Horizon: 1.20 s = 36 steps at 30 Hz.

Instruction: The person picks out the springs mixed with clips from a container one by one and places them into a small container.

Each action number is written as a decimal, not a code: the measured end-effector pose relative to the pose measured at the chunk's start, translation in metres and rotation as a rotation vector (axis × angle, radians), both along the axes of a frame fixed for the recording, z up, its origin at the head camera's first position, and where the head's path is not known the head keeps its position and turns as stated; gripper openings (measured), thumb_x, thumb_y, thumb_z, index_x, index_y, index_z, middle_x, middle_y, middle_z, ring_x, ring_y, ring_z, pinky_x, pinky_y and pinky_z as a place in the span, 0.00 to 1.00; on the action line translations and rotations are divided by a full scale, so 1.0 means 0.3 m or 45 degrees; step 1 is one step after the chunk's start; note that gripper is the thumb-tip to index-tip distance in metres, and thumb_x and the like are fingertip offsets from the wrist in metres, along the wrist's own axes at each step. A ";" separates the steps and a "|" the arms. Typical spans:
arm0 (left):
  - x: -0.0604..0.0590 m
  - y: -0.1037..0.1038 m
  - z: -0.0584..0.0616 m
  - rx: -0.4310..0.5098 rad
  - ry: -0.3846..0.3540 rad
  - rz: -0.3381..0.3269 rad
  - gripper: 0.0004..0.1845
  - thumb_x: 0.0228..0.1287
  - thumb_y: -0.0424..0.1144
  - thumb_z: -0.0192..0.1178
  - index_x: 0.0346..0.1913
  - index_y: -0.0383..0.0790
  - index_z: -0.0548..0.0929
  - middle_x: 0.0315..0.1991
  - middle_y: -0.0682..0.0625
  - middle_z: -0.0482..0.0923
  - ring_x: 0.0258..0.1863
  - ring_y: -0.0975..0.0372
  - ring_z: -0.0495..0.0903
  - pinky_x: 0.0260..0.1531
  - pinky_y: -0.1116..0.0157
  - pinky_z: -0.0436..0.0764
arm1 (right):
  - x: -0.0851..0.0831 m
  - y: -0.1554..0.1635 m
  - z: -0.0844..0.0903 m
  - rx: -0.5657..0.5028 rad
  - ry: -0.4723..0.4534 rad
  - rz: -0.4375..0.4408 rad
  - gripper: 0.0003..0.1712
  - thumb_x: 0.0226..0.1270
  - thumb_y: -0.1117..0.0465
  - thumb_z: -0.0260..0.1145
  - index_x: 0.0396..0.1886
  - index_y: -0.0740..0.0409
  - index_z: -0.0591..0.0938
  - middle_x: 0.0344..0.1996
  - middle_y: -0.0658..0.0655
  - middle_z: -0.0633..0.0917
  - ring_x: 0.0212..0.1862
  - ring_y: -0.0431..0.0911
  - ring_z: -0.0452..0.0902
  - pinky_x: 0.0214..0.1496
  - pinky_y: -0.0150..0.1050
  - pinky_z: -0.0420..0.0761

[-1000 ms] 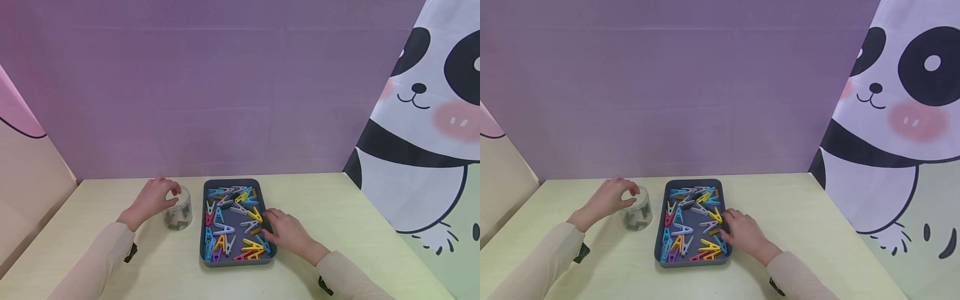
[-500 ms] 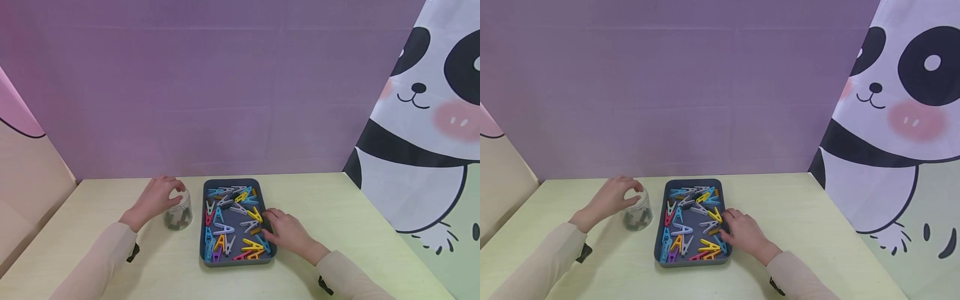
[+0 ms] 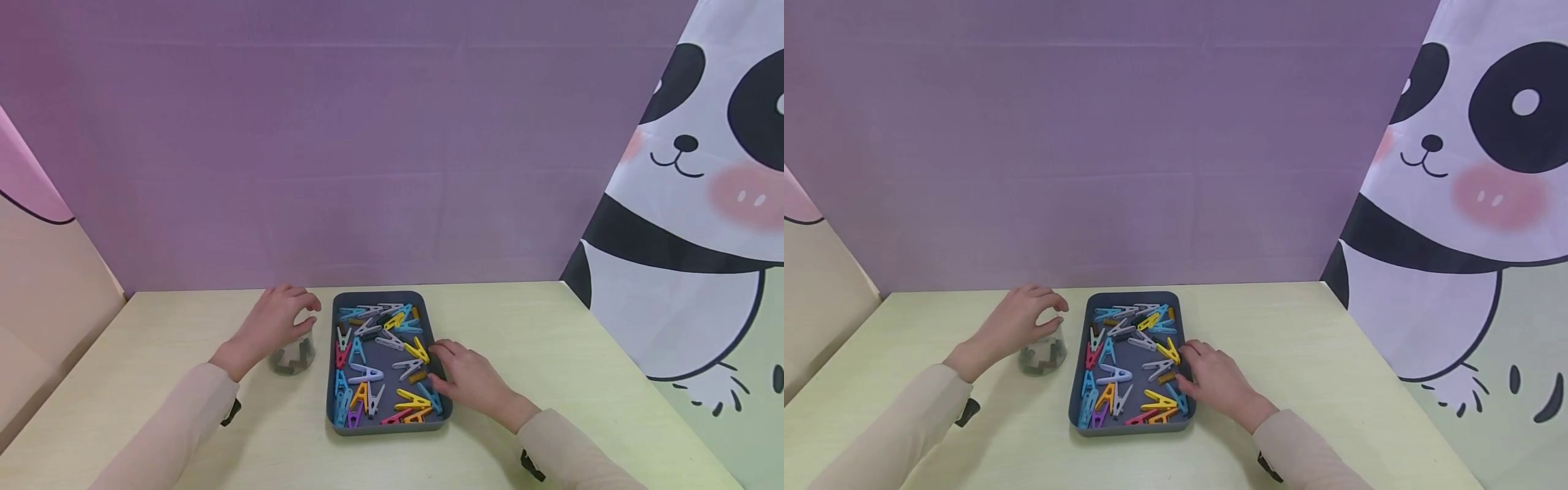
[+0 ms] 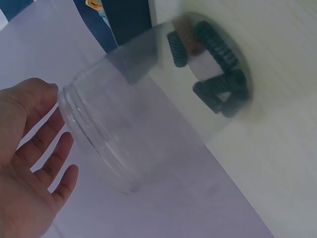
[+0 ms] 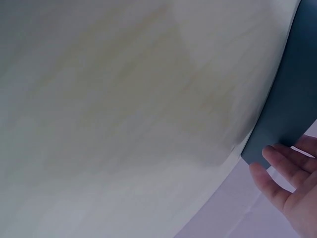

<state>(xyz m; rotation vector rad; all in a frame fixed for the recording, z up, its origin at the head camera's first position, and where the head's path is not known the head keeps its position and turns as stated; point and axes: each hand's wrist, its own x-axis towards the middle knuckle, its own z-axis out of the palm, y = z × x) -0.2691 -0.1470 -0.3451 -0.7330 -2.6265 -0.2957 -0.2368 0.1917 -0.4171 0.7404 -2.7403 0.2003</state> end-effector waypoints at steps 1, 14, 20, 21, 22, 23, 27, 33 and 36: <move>0.000 0.006 0.001 0.000 -0.005 -0.001 0.09 0.53 0.42 0.65 0.39 0.48 0.82 0.36 0.54 0.81 0.45 0.57 0.72 0.49 0.54 0.69 | 0.000 0.001 0.000 -0.001 -0.001 -0.001 0.28 0.54 0.48 0.66 0.50 0.60 0.76 0.50 0.57 0.79 0.49 0.48 0.77 0.49 0.42 0.78; 0.011 0.101 -0.009 -0.045 -0.076 -0.066 0.08 0.54 0.45 0.64 0.37 0.52 0.83 0.39 0.57 0.81 0.42 0.60 0.72 0.50 0.57 0.70 | -0.003 0.003 -0.002 -0.015 -0.026 0.003 0.28 0.54 0.48 0.66 0.51 0.60 0.76 0.50 0.57 0.78 0.50 0.48 0.77 0.50 0.42 0.78; 0.017 0.140 -0.038 -0.053 -0.092 -0.143 0.09 0.53 0.46 0.64 0.39 0.52 0.83 0.39 0.58 0.81 0.40 0.63 0.71 0.47 0.60 0.70 | -0.003 0.003 -0.001 -0.014 -0.049 -0.012 0.28 0.54 0.48 0.66 0.51 0.60 0.76 0.51 0.56 0.78 0.51 0.48 0.77 0.51 0.42 0.77; 0.017 0.146 -0.043 -0.057 -0.097 -0.156 0.10 0.54 0.45 0.64 0.39 0.51 0.83 0.39 0.58 0.81 0.40 0.63 0.71 0.47 0.60 0.70 | -0.002 0.003 0.000 -0.015 -0.054 -0.013 0.28 0.54 0.47 0.66 0.51 0.60 0.76 0.51 0.56 0.78 0.51 0.48 0.76 0.51 0.42 0.77; 0.018 0.152 -0.049 -0.060 -0.103 -0.167 0.10 0.54 0.45 0.64 0.39 0.51 0.83 0.39 0.57 0.81 0.40 0.62 0.71 0.47 0.60 0.70 | -0.002 0.002 0.002 -0.018 -0.059 -0.012 0.28 0.54 0.48 0.66 0.51 0.60 0.76 0.51 0.56 0.78 0.51 0.48 0.76 0.51 0.42 0.77; 0.018 0.159 -0.055 -0.062 -0.113 -0.178 0.10 0.54 0.45 0.64 0.40 0.51 0.83 0.39 0.57 0.81 0.40 0.62 0.70 0.47 0.60 0.70 | -0.001 0.003 0.003 -0.018 -0.063 -0.012 0.29 0.54 0.47 0.66 0.51 0.60 0.76 0.51 0.56 0.78 0.51 0.48 0.76 0.51 0.42 0.77; 0.019 0.187 -0.077 -0.083 -0.141 -0.210 0.10 0.54 0.44 0.64 0.40 0.50 0.83 0.40 0.56 0.81 0.40 0.62 0.70 0.47 0.60 0.70 | 0.000 0.004 0.006 -0.021 -0.073 -0.002 0.28 0.55 0.48 0.66 0.51 0.60 0.76 0.51 0.57 0.78 0.51 0.49 0.76 0.51 0.43 0.77; 0.027 0.239 -0.096 -0.134 -0.177 -0.252 0.11 0.55 0.45 0.63 0.42 0.50 0.83 0.41 0.57 0.81 0.42 0.62 0.71 0.46 0.60 0.70 | -0.003 0.011 0.006 0.006 -0.073 0.012 0.28 0.56 0.47 0.64 0.53 0.59 0.75 0.52 0.57 0.78 0.52 0.49 0.76 0.52 0.43 0.76; 0.031 0.265 -0.102 -0.155 -0.168 -0.291 0.11 0.56 0.45 0.63 0.42 0.49 0.83 0.41 0.57 0.81 0.44 0.61 0.73 0.47 0.59 0.70 | -0.006 0.016 0.005 0.025 -0.053 0.026 0.28 0.58 0.47 0.62 0.53 0.58 0.75 0.52 0.56 0.78 0.50 0.49 0.77 0.51 0.43 0.77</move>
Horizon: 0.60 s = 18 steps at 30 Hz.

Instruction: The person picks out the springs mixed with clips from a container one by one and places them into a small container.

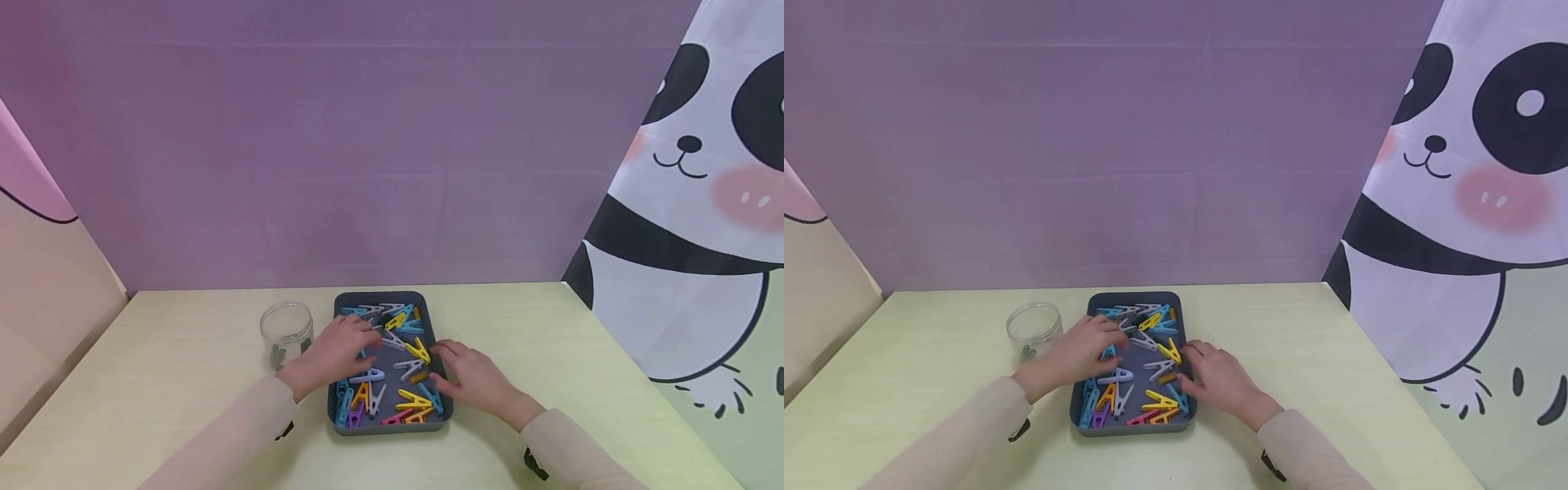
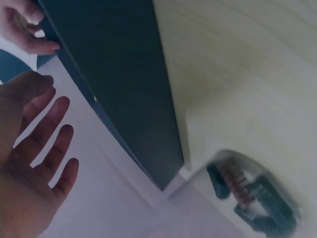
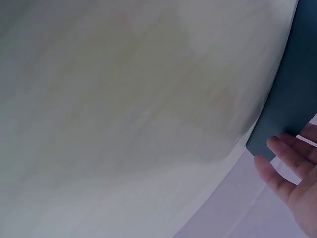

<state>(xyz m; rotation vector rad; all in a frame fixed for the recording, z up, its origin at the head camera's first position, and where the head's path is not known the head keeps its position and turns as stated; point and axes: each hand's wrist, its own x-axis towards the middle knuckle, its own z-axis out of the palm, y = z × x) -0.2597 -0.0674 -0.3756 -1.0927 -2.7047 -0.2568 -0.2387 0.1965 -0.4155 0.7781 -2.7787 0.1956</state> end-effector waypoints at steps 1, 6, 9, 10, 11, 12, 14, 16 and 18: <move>0.001 0.008 -0.003 -0.009 0.006 -0.011 0.11 0.56 0.45 0.63 0.42 0.49 0.83 0.40 0.57 0.81 0.44 0.61 0.73 0.48 0.59 0.71 | -0.001 0.002 -0.001 0.004 0.013 0.009 0.27 0.58 0.47 0.62 0.53 0.58 0.76 0.51 0.56 0.78 0.50 0.49 0.77 0.50 0.43 0.77; 0.003 0.053 -0.013 -0.062 -0.007 -0.039 0.11 0.56 0.45 0.62 0.43 0.51 0.82 0.42 0.58 0.81 0.46 0.61 0.74 0.53 0.57 0.70 | -0.007 0.015 -0.005 0.029 0.102 0.071 0.26 0.58 0.46 0.62 0.51 0.57 0.77 0.50 0.56 0.79 0.49 0.47 0.77 0.47 0.44 0.78; 0.002 0.084 -0.018 -0.103 -0.052 -0.029 0.12 0.56 0.47 0.62 0.44 0.52 0.82 0.45 0.58 0.80 0.48 0.62 0.73 0.56 0.55 0.69 | -0.011 0.022 -0.008 0.044 0.144 0.096 0.26 0.57 0.45 0.62 0.51 0.56 0.77 0.49 0.55 0.80 0.50 0.47 0.76 0.46 0.44 0.78; 0.001 0.094 -0.019 -0.114 -0.063 -0.028 0.13 0.56 0.47 0.62 0.45 0.52 0.82 0.45 0.58 0.80 0.49 0.62 0.73 0.58 0.54 0.68 | -0.012 0.024 -0.009 0.047 0.150 0.101 0.26 0.57 0.45 0.62 0.51 0.56 0.77 0.49 0.55 0.80 0.50 0.47 0.76 0.46 0.44 0.78; 0.001 0.103 -0.020 -0.123 -0.079 -0.027 0.13 0.56 0.47 0.62 0.45 0.53 0.82 0.45 0.59 0.80 0.49 0.62 0.73 0.59 0.53 0.67 | -0.012 0.025 -0.009 0.048 0.153 0.105 0.26 0.57 0.46 0.62 0.51 0.56 0.77 0.49 0.55 0.80 0.50 0.47 0.76 0.46 0.45 0.78; 0.000 0.113 -0.022 -0.129 -0.090 -0.029 0.13 0.56 0.47 0.62 0.45 0.53 0.82 0.45 0.59 0.80 0.49 0.62 0.73 0.59 0.53 0.66 | -0.012 0.026 -0.008 0.047 0.157 0.111 0.26 0.57 0.46 0.63 0.51 0.56 0.77 0.49 0.55 0.80 0.50 0.47 0.76 0.46 0.45 0.78; -0.001 0.131 -0.024 -0.134 -0.108 -0.042 0.13 0.55 0.47 0.63 0.44 0.54 0.82 0.43 0.60 0.80 0.48 0.62 0.74 0.59 0.51 0.66 | -0.012 0.027 -0.008 0.049 0.154 0.115 0.26 0.56 0.46 0.63 0.51 0.57 0.77 0.49 0.56 0.80 0.51 0.47 0.76 0.46 0.46 0.78; -0.002 0.147 -0.028 -0.139 -0.119 -0.059 0.12 0.55 0.47 0.63 0.44 0.54 0.82 0.42 0.60 0.81 0.47 0.62 0.74 0.58 0.53 0.67 | -0.012 0.027 -0.007 0.052 0.143 0.114 0.26 0.56 0.46 0.63 0.51 0.57 0.77 0.50 0.56 0.79 0.51 0.48 0.76 0.47 0.46 0.78; -0.003 0.163 -0.034 -0.148 -0.133 -0.068 0.12 0.55 0.48 0.63 0.43 0.55 0.83 0.41 0.61 0.81 0.44 0.63 0.74 0.55 0.56 0.69 | -0.013 0.026 -0.006 0.059 0.134 0.112 0.27 0.56 0.46 0.63 0.51 0.57 0.77 0.50 0.56 0.79 0.52 0.48 0.76 0.47 0.47 0.78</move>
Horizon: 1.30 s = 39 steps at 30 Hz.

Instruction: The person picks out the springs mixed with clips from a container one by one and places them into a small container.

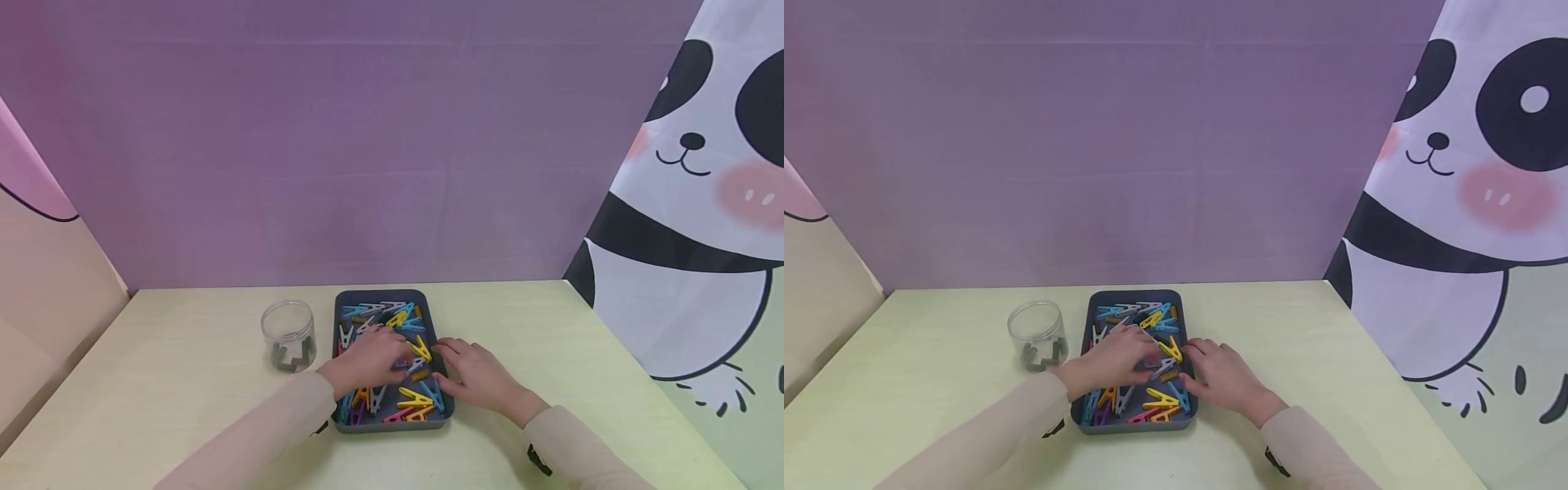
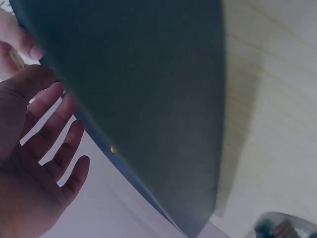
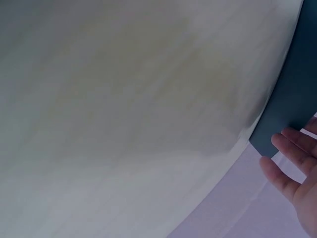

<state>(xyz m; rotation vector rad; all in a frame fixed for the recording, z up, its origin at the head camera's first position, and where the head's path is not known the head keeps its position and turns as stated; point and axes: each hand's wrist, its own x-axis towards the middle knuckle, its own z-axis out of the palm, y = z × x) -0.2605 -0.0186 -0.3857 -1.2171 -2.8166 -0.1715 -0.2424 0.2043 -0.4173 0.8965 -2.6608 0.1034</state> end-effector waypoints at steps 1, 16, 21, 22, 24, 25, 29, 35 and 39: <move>-0.001 0.008 -0.004 -0.003 -0.007 -0.004 0.12 0.54 0.48 0.64 0.42 0.54 0.83 0.40 0.61 0.81 0.43 0.64 0.73 0.53 0.58 0.69 | -0.001 0.000 0.000 0.005 -0.003 -0.003 0.27 0.57 0.46 0.63 0.51 0.57 0.77 0.50 0.56 0.79 0.52 0.48 0.75 0.47 0.46 0.78; 0.000 0.059 -0.039 -0.067 0.046 0.018 0.11 0.50 0.51 0.67 0.38 0.57 0.83 0.38 0.63 0.81 0.38 0.65 0.69 0.43 0.66 0.68 | -0.001 0.002 0.000 0.012 -0.011 -0.012 0.28 0.58 0.46 0.61 0.53 0.58 0.76 0.51 0.56 0.78 0.52 0.48 0.76 0.47 0.44 0.78; -0.006 0.060 -0.048 -0.071 0.059 0.017 0.10 0.50 0.51 0.66 0.37 0.57 0.84 0.38 0.62 0.81 0.38 0.64 0.69 0.44 0.65 0.68 | 0.001 0.000 0.003 0.008 -0.016 -0.015 0.28 0.58 0.46 0.61 0.53 0.58 0.75 0.51 0.56 0.78 0.52 0.48 0.75 0.47 0.44 0.78; -0.007 0.060 -0.049 -0.071 0.060 0.016 0.10 0.50 0.51 0.66 0.36 0.57 0.84 0.38 0.62 0.81 0.38 0.64 0.69 0.44 0.64 0.69 | 0.002 0.000 0.004 0.005 -0.017 -0.015 0.27 0.58 0.46 0.61 0.53 0.58 0.76 0.51 0.56 0.78 0.52 0.48 0.75 0.47 0.45 0.78; -0.008 0.061 -0.051 -0.072 0.049 0.019 0.10 0.50 0.52 0.66 0.36 0.57 0.84 0.39 0.61 0.81 0.38 0.64 0.69 0.45 0.64 0.69 | 0.002 -0.001 0.004 -0.004 -0.013 -0.008 0.27 0.58 0.46 0.62 0.52 0.58 0.76 0.51 0.56 0.79 0.51 0.48 0.76 0.47 0.44 0.78; -0.009 0.061 -0.053 -0.073 0.045 0.021 0.10 0.50 0.52 0.66 0.35 0.57 0.84 0.39 0.61 0.81 0.38 0.64 0.69 0.45 0.64 0.69 | 0.002 -0.001 0.003 -0.008 -0.009 -0.004 0.27 0.57 0.46 0.62 0.52 0.58 0.76 0.50 0.56 0.79 0.51 0.48 0.76 0.46 0.44 0.78; -0.012 0.064 -0.061 -0.084 0.028 0.036 0.11 0.49 0.53 0.66 0.36 0.57 0.84 0.41 0.60 0.80 0.38 0.63 0.68 0.45 0.63 0.69 | 0.001 -0.003 0.002 -0.013 0.013 0.015 0.26 0.57 0.47 0.62 0.51 0.59 0.77 0.49 0.56 0.79 0.48 0.48 0.77 0.45 0.43 0.79; -0.016 0.068 -0.071 -0.085 0.040 0.037 0.11 0.49 0.54 0.66 0.36 0.56 0.84 0.41 0.60 0.80 0.39 0.63 0.69 0.46 0.63 0.69 | -0.001 -0.003 0.001 -0.011 0.019 0.018 0.26 0.57 0.47 0.62 0.50 0.59 0.77 0.49 0.57 0.79 0.47 0.48 0.78 0.44 0.43 0.79; -0.016 0.068 -0.074 -0.086 0.064 0.029 0.11 0.50 0.55 0.65 0.35 0.57 0.84 0.40 0.60 0.80 0.39 0.63 0.69 0.45 0.63 0.69 | -0.001 -0.004 0.001 -0.006 0.019 0.014 0.26 0.57 0.47 0.62 0.50 0.59 0.77 0.49 0.57 0.79 0.47 0.48 0.77 0.44 0.43 0.79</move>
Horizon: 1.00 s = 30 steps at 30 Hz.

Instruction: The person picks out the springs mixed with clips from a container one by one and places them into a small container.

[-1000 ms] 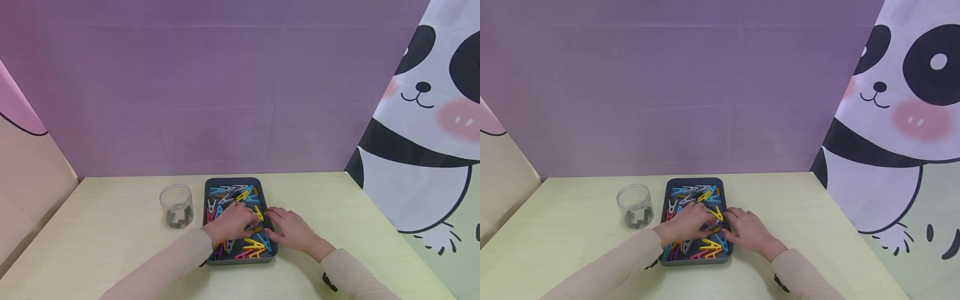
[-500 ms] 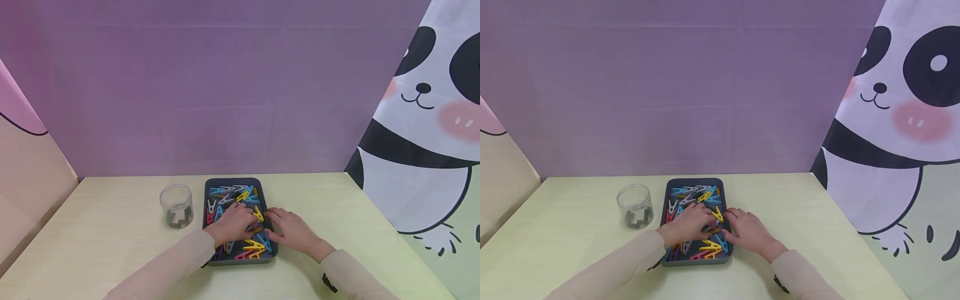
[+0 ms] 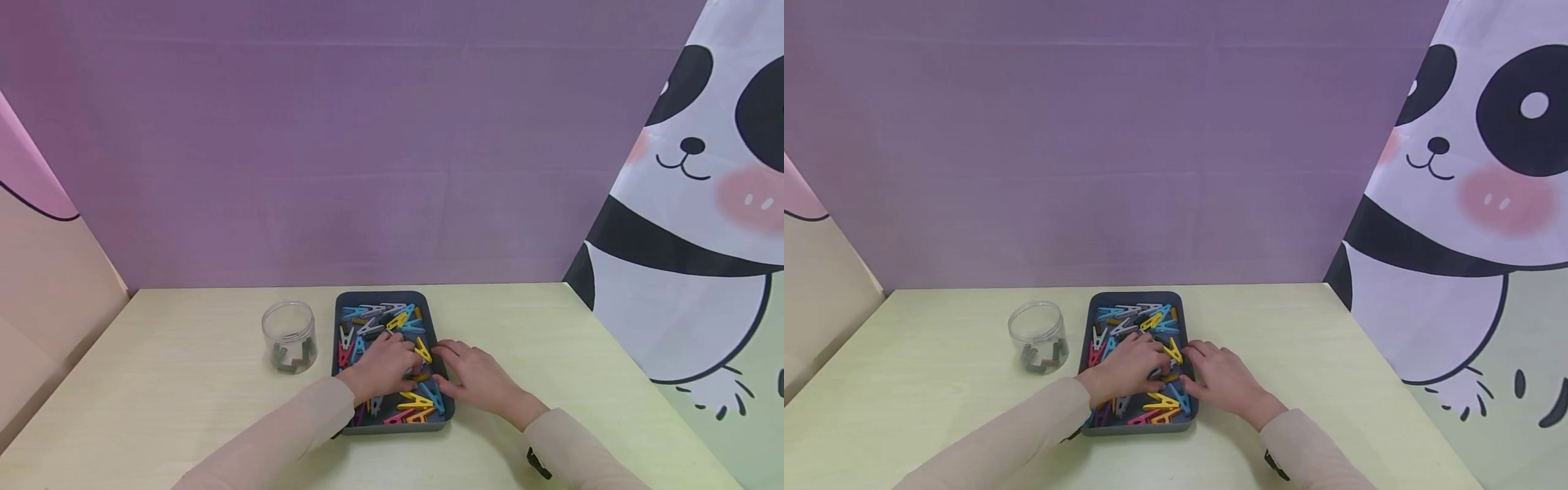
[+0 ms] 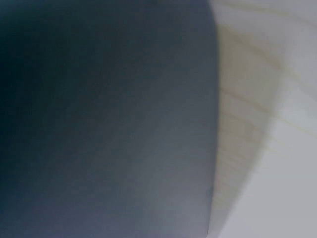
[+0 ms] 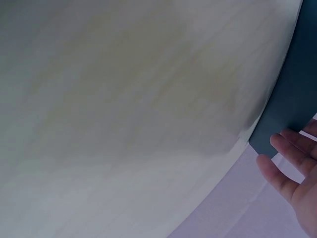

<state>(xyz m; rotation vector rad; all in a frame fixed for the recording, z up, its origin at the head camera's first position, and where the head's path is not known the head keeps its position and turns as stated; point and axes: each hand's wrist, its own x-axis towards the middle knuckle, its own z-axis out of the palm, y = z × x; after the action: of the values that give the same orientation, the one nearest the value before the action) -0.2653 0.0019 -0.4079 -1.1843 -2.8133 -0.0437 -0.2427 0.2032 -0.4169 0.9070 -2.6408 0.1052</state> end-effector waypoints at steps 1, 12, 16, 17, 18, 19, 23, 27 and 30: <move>0.000 0.000 -0.001 -0.003 0.007 -0.002 0.11 0.50 0.55 0.65 0.35 0.57 0.84 0.40 0.60 0.80 0.39 0.63 0.69 0.44 0.63 0.69 | 0.000 0.000 -0.001 0.001 0.000 0.000 0.26 0.57 0.47 0.62 0.50 0.59 0.77 0.49 0.57 0.79 0.47 0.48 0.77 0.44 0.43 0.79; 0.001 -0.001 -0.003 -0.013 0.007 0.012 0.10 0.51 0.55 0.64 0.34 0.58 0.84 0.42 0.59 0.80 0.41 0.62 0.71 0.47 0.62 0.69 | 0.000 -0.001 -0.001 0.010 0.005 -0.006 0.26 0.58 0.47 0.61 0.51 0.59 0.77 0.49 0.57 0.79 0.48 0.48 0.77 0.44 0.43 0.79; -0.003 -0.006 -0.005 0.002 -0.023 0.026 0.08 0.50 0.54 0.65 0.32 0.58 0.83 0.42 0.60 0.80 0.42 0.63 0.71 0.47 0.62 0.69 | 0.001 -0.002 -0.001 0.005 0.004 -0.010 0.26 0.57 0.47 0.62 0.51 0.59 0.77 0.49 0.57 0.79 0.48 0.48 0.77 0.44 0.43 0.79; -0.004 -0.007 -0.005 0.009 -0.035 0.032 0.08 0.50 0.54 0.65 0.32 0.58 0.83 0.41 0.60 0.80 0.41 0.63 0.71 0.47 0.63 0.69 | 0.001 -0.002 -0.001 0.003 0.004 -0.011 0.26 0.57 0.47 0.62 0.51 0.59 0.77 0.50 0.57 0.79 0.49 0.48 0.77 0.44 0.43 0.79; -0.005 -0.009 -0.005 0.015 -0.046 0.036 0.08 0.50 0.54 0.65 0.32 0.58 0.83 0.41 0.60 0.80 0.41 0.63 0.71 0.46 0.63 0.69 | 0.001 -0.002 -0.001 0.001 0.004 -0.011 0.26 0.57 0.47 0.62 0.51 0.59 0.77 0.50 0.57 0.79 0.49 0.48 0.77 0.44 0.43 0.79; -0.005 -0.011 -0.004 0.024 -0.058 0.041 0.08 0.50 0.54 0.66 0.32 0.58 0.83 0.40 0.60 0.80 0.41 0.63 0.71 0.45 0.63 0.69 | 0.001 -0.002 -0.002 -0.001 0.005 -0.012 0.26 0.57 0.47 0.62 0.51 0.59 0.77 0.50 0.57 0.79 0.49 0.48 0.77 0.44 0.43 0.79; -0.006 -0.020 0.004 0.047 -0.072 0.048 0.08 0.50 0.52 0.66 0.33 0.58 0.83 0.38 0.61 0.79 0.39 0.64 0.71 0.43 0.64 0.68 | 0.001 -0.001 -0.005 -0.010 0.011 -0.011 0.26 0.57 0.47 0.62 0.50 0.59 0.77 0.49 0.56 0.79 0.48 0.48 0.77 0.44 0.43 0.79; -0.003 -0.029 0.014 0.072 -0.063 0.039 0.07 0.50 0.51 0.66 0.32 0.57 0.83 0.38 0.61 0.80 0.38 0.65 0.71 0.42 0.65 0.68 | 0.000 0.000 -0.010 -0.019 0.016 -0.012 0.26 0.56 0.47 0.63 0.50 0.58 0.77 0.49 0.56 0.79 0.47 0.47 0.78 0.44 0.42 0.79; 0.000 -0.033 0.019 0.096 -0.068 0.031 0.07 0.51 0.50 0.66 0.32 0.56 0.82 0.38 0.61 0.80 0.38 0.65 0.71 0.42 0.65 0.68 | -0.002 0.000 -0.012 -0.017 0.016 -0.016 0.26 0.56 0.47 0.63 0.50 0.58 0.77 0.49 0.56 0.79 0.47 0.47 0.78 0.44 0.42 0.79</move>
<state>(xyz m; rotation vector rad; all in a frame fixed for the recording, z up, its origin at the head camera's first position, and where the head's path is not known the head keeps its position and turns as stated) -0.2653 -0.0080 -0.4022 -1.1493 -2.8439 -0.1813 -0.2432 0.2033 -0.4204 0.8836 -2.6306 0.1131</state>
